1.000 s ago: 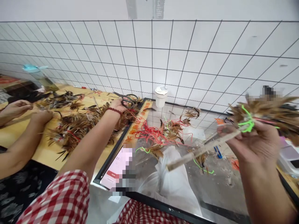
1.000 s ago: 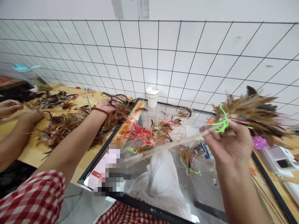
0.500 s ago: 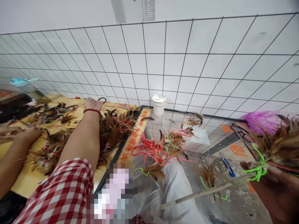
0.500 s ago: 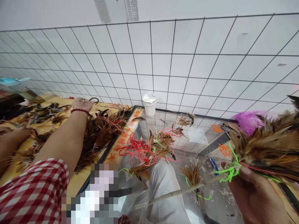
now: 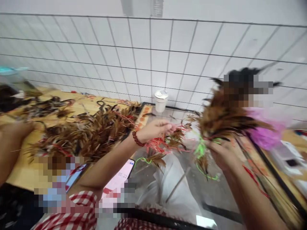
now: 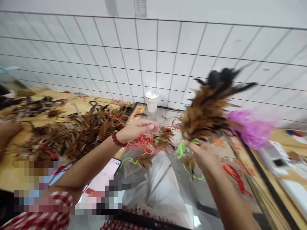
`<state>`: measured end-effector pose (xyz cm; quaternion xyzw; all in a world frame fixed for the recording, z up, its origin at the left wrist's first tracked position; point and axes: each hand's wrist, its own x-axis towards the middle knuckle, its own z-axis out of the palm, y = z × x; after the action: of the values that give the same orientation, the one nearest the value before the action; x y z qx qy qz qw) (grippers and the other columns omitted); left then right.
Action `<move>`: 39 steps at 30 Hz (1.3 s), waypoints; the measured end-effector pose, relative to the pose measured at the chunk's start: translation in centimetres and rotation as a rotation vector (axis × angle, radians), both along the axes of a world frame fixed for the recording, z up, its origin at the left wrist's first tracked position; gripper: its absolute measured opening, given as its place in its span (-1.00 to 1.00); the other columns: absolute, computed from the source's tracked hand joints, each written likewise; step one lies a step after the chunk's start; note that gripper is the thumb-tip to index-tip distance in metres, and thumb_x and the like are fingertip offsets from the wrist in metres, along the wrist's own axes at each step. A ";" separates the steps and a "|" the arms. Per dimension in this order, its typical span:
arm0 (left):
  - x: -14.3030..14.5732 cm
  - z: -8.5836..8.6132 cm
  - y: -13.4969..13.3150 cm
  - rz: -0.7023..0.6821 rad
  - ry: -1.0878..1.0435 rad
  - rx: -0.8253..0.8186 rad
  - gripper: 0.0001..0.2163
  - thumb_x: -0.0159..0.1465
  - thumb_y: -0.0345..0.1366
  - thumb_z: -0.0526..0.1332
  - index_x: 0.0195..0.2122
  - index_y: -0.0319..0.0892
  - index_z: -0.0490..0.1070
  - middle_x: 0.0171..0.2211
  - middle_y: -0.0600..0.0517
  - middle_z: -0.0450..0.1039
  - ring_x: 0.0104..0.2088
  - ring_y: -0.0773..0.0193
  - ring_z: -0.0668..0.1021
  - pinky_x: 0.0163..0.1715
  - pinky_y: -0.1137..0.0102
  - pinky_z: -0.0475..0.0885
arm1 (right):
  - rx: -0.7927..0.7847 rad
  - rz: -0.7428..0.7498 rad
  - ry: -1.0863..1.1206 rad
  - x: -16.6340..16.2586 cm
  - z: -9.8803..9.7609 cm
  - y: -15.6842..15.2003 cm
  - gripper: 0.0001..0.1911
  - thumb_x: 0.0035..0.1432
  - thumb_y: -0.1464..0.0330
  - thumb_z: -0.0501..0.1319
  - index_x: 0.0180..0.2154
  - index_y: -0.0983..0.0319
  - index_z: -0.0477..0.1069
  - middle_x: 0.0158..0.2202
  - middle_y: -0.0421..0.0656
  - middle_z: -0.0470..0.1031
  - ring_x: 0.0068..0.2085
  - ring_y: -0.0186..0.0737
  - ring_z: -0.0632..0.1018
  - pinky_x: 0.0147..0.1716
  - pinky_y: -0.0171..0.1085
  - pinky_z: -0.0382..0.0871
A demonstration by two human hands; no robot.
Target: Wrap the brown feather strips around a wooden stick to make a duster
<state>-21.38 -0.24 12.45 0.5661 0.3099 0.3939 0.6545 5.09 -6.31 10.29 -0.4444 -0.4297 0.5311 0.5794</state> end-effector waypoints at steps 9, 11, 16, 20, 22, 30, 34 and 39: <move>6.5 -1.6 -5.8 -0.216 -0.281 -0.409 -0.68 0.03 -0.14 0.42 -0.35 -0.29 0.46 -0.43 -0.08 0.48 -0.41 0.30 0.54 -0.32 0.36 0.47 | 0.017 0.243 -0.184 -3.7 1.7 -0.2 -0.76 -0.15 0.24 0.36 -0.64 0.22 0.40 -0.71 -0.27 0.32 -0.65 -0.38 0.26 -0.62 -0.33 0.17; 7.3 -1.7 -6.4 -0.195 -0.339 -0.454 -0.70 0.05 -0.18 0.41 -0.37 -0.29 0.41 -0.49 0.00 0.41 -0.53 0.41 0.45 -0.48 0.46 0.40 | 0.022 0.262 -0.250 -3.6 1.6 -0.2 -0.76 -0.13 0.23 0.34 -0.62 0.23 0.40 -0.70 -0.26 0.34 -0.64 -0.36 0.29 -0.61 -0.33 0.18; 8.3 -1.3 -7.2 0.009 -0.333 -0.433 -0.71 0.09 -0.20 0.38 -0.43 -0.26 0.29 -0.62 0.18 0.15 -0.70 0.59 0.13 -0.73 0.66 -0.07 | 0.071 0.289 -0.396 -2.3 2.3 -0.1 -0.76 -0.15 0.26 0.37 -0.58 0.25 0.37 -0.57 -0.26 0.39 -0.49 -0.34 0.36 -0.49 -0.34 0.21; 8.5 -1.0 -7.0 0.092 -0.412 -0.504 -0.67 0.14 -0.23 0.33 -0.48 -0.18 0.13 -0.63 0.20 0.10 -0.72 0.58 0.08 -0.75 0.65 -0.09 | 0.149 0.338 -0.339 -1.7 2.9 -0.3 -0.74 -0.12 0.30 0.36 -0.35 0.23 0.40 -0.44 -0.27 0.42 -0.41 -0.35 0.37 -0.40 -0.35 0.23; 8.7 -0.9 -7.0 0.133 -0.458 -0.529 -0.67 0.17 -0.26 0.30 -0.48 -0.17 0.08 -0.63 0.21 0.10 -0.72 0.58 0.06 -0.75 0.65 -0.10 | 0.179 0.249 -0.279 -1.8 2.6 -0.3 -0.72 -0.11 0.30 0.36 -0.33 0.22 0.36 -0.46 -0.29 0.40 -0.42 -0.36 0.36 -0.37 -0.35 0.24; 9.7 -1.6 -8.5 0.136 -0.370 -0.486 -0.68 0.14 -0.21 0.33 -0.51 -0.22 0.19 -0.63 0.14 0.21 -0.72 0.59 0.12 -0.76 0.64 -0.09 | 0.246 0.150 -0.213 -1.6 1.2 0.3 -0.72 -0.17 0.46 0.40 -0.38 0.21 0.35 -0.47 -0.29 0.40 -0.44 -0.35 0.38 -0.42 -0.35 0.26; 9.6 -2.5 -8.9 0.177 -0.380 -0.476 -0.65 0.05 -0.18 0.39 -0.52 -0.22 0.21 -0.65 0.16 0.19 -0.73 0.60 0.12 -0.76 0.62 -0.12 | 0.254 0.182 -0.254 -1.4 0.8 0.0 -0.73 -0.16 0.50 0.36 -0.39 0.20 0.33 -0.52 -0.33 0.35 -0.50 -0.37 0.32 -0.53 -0.38 0.17; 9.5 -3.6 -8.9 0.290 -0.423 -0.453 -0.65 -0.02 -0.22 0.43 -0.54 -0.23 0.22 -0.67 0.17 0.19 -0.73 0.60 0.14 -0.77 0.61 -0.12 | 0.272 0.179 -0.367 -2.0 -0.1 -1.0 -0.74 -0.09 0.47 0.32 -0.37 0.17 0.27 -0.53 -0.34 0.32 -0.53 -0.37 0.29 -0.55 -0.36 0.10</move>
<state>-11.88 -9.18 8.82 0.2622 0.3242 0.5129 0.7504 3.11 -7.36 10.19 -0.4116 -0.6329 0.4282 0.4967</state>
